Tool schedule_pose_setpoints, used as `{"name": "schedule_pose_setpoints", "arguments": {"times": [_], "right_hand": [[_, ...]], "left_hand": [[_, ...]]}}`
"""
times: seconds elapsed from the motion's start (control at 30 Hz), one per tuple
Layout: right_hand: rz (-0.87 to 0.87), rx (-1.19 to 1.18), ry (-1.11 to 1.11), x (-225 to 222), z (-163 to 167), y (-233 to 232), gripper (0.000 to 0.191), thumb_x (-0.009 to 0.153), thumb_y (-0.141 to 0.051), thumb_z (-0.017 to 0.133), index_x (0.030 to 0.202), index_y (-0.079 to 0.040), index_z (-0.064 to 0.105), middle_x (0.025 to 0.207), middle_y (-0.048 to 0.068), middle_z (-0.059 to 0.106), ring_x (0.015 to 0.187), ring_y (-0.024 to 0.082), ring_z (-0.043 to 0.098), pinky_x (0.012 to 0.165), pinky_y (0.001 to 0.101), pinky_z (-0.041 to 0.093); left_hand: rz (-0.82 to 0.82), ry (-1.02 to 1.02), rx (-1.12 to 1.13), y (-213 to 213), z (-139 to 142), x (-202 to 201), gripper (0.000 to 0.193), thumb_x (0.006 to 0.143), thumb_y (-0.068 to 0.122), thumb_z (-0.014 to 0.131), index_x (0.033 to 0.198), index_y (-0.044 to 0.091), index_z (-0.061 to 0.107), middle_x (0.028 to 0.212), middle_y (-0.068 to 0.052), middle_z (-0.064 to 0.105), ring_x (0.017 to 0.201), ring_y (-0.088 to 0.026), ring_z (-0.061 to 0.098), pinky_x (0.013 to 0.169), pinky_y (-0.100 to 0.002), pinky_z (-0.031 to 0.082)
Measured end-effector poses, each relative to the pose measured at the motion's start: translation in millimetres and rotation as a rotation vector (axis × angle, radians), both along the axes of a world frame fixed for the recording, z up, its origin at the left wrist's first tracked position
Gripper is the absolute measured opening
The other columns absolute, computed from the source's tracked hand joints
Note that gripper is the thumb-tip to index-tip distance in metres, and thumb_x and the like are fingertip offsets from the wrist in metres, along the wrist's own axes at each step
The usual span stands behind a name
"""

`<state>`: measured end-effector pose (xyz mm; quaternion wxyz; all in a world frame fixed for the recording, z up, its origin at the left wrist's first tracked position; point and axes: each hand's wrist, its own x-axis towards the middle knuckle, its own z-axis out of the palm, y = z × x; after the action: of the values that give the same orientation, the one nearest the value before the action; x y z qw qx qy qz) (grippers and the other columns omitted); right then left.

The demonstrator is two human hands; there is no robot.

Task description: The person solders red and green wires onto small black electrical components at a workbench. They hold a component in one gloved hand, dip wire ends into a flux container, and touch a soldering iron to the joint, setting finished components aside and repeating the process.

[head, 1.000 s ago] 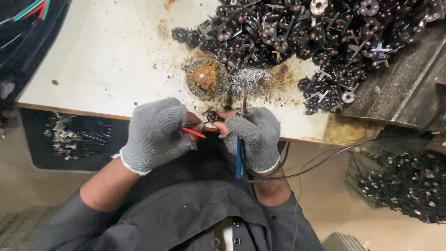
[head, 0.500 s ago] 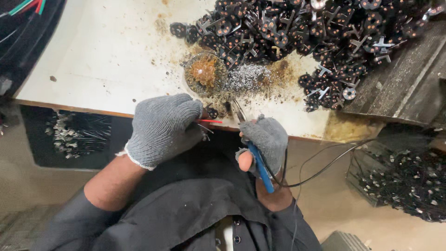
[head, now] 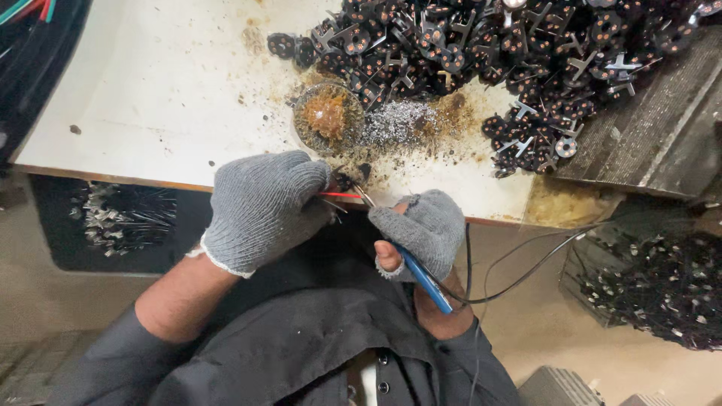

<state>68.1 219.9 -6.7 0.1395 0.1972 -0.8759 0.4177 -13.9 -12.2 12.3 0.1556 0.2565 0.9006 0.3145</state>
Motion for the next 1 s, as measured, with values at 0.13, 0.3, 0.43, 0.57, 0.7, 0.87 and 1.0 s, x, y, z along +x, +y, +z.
{"name": "schedule_pose_setpoints", "arguments": {"times": [0.13, 0.3, 0.43, 0.57, 0.7, 0.87, 1.0], "right_hand": [[0.019, 0.05, -0.013, -3, 4, 0, 0.02, 0.094, -0.028, 0.069, 0.099, -0.01, 0.076, 0.075, 0.003, 0.062, 0.066, 0.025, 0.06, 0.063, 0.0412, 0.045], [0.071, 0.086, -0.019, -3, 5, 2, 0.016, 0.091, -0.023, 0.071, 0.1, -0.011, 0.076, 0.075, 0.002, 0.062, 0.066, 0.024, 0.061, 0.061, 0.0407, 0.043], [0.138, 0.13, -0.016, 1, 0, 5, 0.016, 0.09, -0.021, 0.075, 0.103, -0.012, 0.076, 0.076, 0.001, 0.063, 0.066, 0.023, 0.063, 0.06, 0.04, 0.042], [0.252, 0.176, -0.077, 3, -4, 11, 0.027, 0.087, -0.023, 0.082, 0.112, -0.014, 0.075, 0.078, -0.004, 0.067, 0.067, 0.019, 0.064, 0.06, 0.0376, 0.043], [0.21, 0.222, -0.002, 2, -4, 13, 0.036, 0.078, -0.031, 0.084, 0.109, -0.016, 0.073, 0.076, -0.002, 0.064, 0.065, 0.023, 0.061, 0.06, 0.0411, 0.042], [0.165, 0.206, -0.018, 1, -3, 9, 0.028, 0.081, -0.027, 0.079, 0.105, -0.014, 0.074, 0.075, -0.001, 0.063, 0.064, 0.023, 0.061, 0.059, 0.0419, 0.041], [0.123, 0.187, -0.03, 3, -2, 5, 0.025, 0.082, -0.026, 0.077, 0.104, -0.013, 0.075, 0.076, 0.0, 0.064, 0.066, 0.025, 0.061, 0.061, 0.0423, 0.043]], "left_hand": [[0.008, 0.01, 0.024, 0, -1, -1, 0.028, 0.065, 0.031, 0.082, 0.082, 0.016, 0.065, 0.076, -0.008, 0.063, 0.07, -0.033, 0.066, 0.058, -0.046, 0.049], [-0.003, 0.008, 0.011, 0, -3, -1, 0.028, 0.065, 0.031, 0.082, 0.081, 0.016, 0.065, 0.075, -0.007, 0.063, 0.068, -0.033, 0.066, 0.057, -0.046, 0.049], [-0.003, 0.004, -0.021, 0, -6, 0, 0.028, 0.065, 0.032, 0.083, 0.079, 0.017, 0.065, 0.073, -0.007, 0.062, 0.066, -0.033, 0.066, 0.055, -0.047, 0.049], [-0.001, 0.002, -0.021, 1, -6, 1, 0.028, 0.065, 0.034, 0.082, 0.079, 0.017, 0.065, 0.073, -0.007, 0.062, 0.066, -0.033, 0.065, 0.055, -0.047, 0.049], [-0.014, 0.033, -0.005, 1, -4, 0, 0.029, 0.064, 0.033, 0.082, 0.081, 0.017, 0.065, 0.073, -0.007, 0.061, 0.066, -0.032, 0.066, 0.055, -0.046, 0.049], [0.001, 0.044, 0.021, 0, -5, 0, 0.029, 0.065, 0.034, 0.083, 0.08, 0.017, 0.064, 0.074, -0.007, 0.062, 0.065, -0.032, 0.065, 0.055, -0.046, 0.048], [0.003, 0.026, 0.022, 0, -5, 1, 0.031, 0.065, 0.035, 0.083, 0.078, 0.016, 0.063, 0.073, -0.007, 0.061, 0.065, -0.032, 0.065, 0.055, -0.046, 0.048]]}}
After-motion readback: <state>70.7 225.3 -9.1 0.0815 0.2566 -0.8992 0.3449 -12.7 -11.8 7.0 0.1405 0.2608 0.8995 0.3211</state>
